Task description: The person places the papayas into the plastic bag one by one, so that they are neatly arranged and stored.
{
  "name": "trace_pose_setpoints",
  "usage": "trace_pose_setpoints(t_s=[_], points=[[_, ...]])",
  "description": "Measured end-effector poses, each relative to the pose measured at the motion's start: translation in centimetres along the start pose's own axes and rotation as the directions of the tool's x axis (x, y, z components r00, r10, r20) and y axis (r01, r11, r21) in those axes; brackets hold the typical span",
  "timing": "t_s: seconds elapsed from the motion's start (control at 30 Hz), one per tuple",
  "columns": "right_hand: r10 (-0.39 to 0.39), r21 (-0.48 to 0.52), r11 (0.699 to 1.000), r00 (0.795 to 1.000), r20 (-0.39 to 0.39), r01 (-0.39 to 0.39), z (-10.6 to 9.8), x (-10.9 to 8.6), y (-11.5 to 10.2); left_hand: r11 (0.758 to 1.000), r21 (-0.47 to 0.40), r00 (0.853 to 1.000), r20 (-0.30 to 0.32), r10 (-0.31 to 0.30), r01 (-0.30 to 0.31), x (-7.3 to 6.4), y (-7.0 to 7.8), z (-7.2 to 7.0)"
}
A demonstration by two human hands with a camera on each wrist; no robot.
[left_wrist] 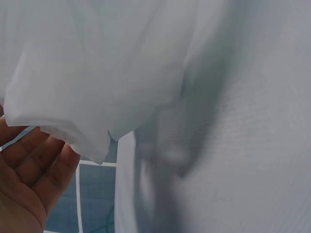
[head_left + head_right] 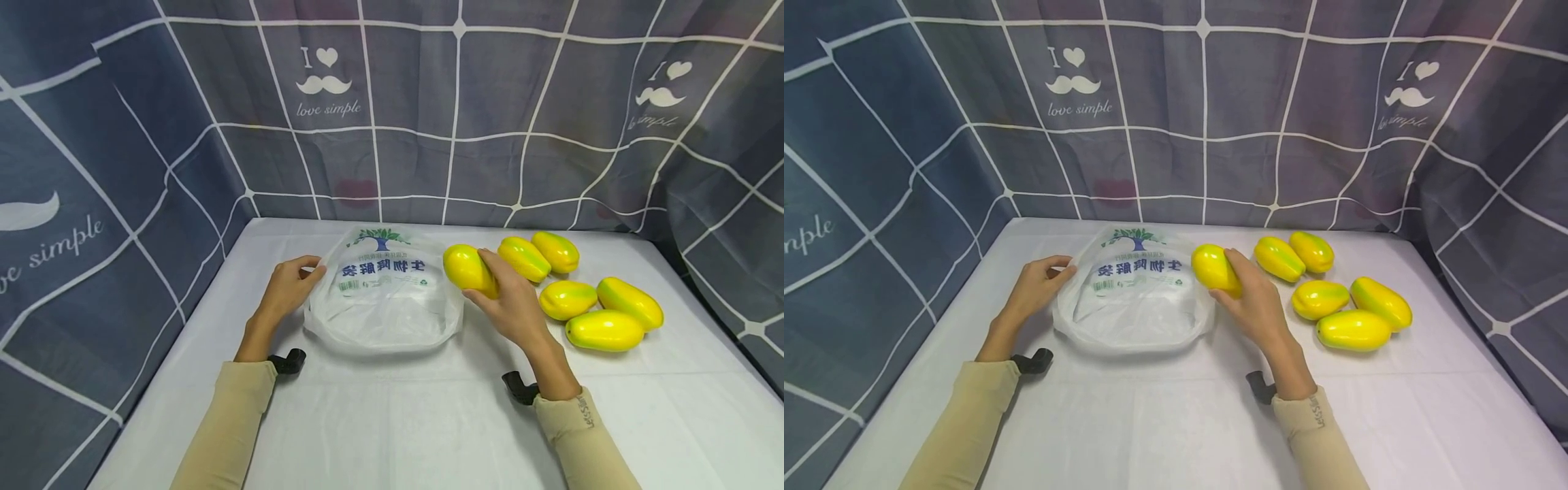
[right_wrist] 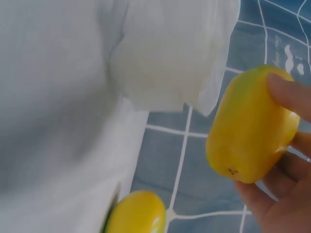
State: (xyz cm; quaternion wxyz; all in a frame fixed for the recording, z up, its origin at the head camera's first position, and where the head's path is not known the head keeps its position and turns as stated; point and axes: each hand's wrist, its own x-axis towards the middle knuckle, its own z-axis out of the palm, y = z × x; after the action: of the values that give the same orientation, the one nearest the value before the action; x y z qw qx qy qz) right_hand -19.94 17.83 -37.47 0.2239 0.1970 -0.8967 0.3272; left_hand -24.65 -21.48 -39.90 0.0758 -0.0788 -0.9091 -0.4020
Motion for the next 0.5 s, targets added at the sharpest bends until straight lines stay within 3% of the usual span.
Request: trace_pose_setpoints(t_s=[0.17, 0.5], points=[[-0.04, 0.018, 0.999, 0.999, 0.007, 0.04, 1.0, 0.7, -0.9, 1.0, -0.002, 1.0, -0.006, 0.005, -0.005, -0.1, -0.1, 0.0], [-0.028, 0.061, 0.998, 0.994, 0.101, 0.022, 2.4, 2.7, -3.0, 1.0, -0.004, 1.0, 0.007, 0.003, -0.003, 0.1, -0.1, 0.2]])
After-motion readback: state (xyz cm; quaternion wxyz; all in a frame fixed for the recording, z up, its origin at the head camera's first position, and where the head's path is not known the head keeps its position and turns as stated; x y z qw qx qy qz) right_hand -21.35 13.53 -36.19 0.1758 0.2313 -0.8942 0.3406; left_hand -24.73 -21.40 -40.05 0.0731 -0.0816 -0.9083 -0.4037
